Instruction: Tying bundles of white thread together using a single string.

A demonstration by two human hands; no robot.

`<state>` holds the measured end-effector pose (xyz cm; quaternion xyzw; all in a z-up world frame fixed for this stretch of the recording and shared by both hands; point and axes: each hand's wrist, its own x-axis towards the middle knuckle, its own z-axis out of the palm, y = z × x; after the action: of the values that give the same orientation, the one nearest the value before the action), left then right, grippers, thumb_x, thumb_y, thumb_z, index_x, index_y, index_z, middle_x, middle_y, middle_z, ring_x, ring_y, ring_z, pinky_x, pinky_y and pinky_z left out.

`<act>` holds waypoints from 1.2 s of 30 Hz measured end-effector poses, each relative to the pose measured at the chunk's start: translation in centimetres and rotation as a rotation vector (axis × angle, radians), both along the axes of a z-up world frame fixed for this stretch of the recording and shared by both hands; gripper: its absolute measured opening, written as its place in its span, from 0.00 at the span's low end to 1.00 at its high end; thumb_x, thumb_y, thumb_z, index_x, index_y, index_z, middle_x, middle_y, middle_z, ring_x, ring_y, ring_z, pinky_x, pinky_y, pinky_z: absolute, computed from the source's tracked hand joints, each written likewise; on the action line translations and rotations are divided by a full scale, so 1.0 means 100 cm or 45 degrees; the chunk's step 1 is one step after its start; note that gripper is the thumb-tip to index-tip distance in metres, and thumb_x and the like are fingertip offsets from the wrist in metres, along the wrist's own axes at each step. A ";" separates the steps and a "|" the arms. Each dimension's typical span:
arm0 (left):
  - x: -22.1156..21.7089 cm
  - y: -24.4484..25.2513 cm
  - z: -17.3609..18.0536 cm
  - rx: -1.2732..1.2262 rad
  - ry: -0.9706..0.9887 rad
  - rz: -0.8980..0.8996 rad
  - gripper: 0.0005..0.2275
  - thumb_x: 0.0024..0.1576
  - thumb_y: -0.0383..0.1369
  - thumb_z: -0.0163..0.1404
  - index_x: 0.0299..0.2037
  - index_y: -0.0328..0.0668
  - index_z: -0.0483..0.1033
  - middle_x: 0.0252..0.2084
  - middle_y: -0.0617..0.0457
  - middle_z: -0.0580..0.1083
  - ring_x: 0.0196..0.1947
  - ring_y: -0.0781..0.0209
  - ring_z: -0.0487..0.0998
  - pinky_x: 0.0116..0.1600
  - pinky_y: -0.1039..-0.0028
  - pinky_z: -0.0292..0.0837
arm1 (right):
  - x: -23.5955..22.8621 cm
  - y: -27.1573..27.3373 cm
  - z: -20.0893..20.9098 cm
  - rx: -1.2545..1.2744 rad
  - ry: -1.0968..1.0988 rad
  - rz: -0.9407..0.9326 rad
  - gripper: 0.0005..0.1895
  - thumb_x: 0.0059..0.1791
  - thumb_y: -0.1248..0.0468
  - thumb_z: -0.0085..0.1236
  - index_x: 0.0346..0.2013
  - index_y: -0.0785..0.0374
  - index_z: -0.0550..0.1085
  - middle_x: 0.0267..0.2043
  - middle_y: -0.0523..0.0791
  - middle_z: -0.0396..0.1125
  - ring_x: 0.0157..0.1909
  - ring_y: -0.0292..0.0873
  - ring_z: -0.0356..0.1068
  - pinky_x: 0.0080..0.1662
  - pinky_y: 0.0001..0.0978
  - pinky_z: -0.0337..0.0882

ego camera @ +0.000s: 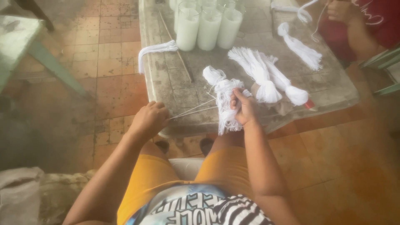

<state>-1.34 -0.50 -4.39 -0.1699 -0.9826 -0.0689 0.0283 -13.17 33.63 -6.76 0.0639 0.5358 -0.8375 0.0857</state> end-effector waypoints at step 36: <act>0.087 0.096 0.069 1.851 -0.581 0.282 0.23 0.55 0.46 0.47 0.61 0.52 0.73 0.60 0.55 0.77 0.54 0.60 0.81 0.55 0.69 0.78 | 0.185 -0.097 0.099 0.966 1.034 -0.004 0.11 0.52 0.54 0.58 0.34 0.55 0.69 0.31 0.38 0.68 0.34 0.36 0.71 0.41 0.27 0.71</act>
<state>7.34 9.10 2.47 0.0091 -0.6831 -0.7275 -0.0637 5.36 23.98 3.15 -0.2368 0.7897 -0.5434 -0.1580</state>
